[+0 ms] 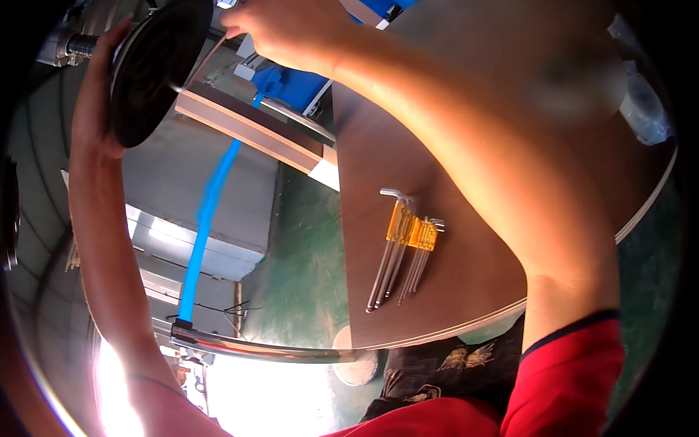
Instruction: The person walks to a workbench, picks up a set of Allen keys, and uses one to tighten screws on a metal component attached to a machine. The person then places the component on the table and picks up a small plastic bag.
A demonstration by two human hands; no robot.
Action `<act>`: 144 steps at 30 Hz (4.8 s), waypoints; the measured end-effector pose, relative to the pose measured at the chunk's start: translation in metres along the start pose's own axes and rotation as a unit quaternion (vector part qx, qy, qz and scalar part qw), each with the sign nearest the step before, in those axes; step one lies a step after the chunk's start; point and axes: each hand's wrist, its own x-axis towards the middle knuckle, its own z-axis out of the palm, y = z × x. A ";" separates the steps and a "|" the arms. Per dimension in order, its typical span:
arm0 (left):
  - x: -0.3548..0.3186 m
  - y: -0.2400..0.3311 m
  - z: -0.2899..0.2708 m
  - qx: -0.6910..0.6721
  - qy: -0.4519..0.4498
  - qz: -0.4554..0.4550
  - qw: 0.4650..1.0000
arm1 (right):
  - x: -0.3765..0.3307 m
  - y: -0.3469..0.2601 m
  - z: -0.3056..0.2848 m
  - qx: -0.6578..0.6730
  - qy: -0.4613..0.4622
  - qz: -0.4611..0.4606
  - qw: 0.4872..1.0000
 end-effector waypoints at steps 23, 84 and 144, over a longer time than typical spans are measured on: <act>-0.003 0.001 0.009 -0.014 0.000 -0.025 1.000 | -0.016 -0.002 0.063 0.191 -0.016 0.151 0.970; -0.005 0.001 0.016 -0.029 0.011 -0.005 1.000 | 0.011 -0.007 -0.011 0.027 0.110 0.001 0.994; -0.003 -0.017 -0.018 0.006 0.122 0.066 0.990 | -0.033 -0.042 -0.048 0.600 0.173 0.473 0.622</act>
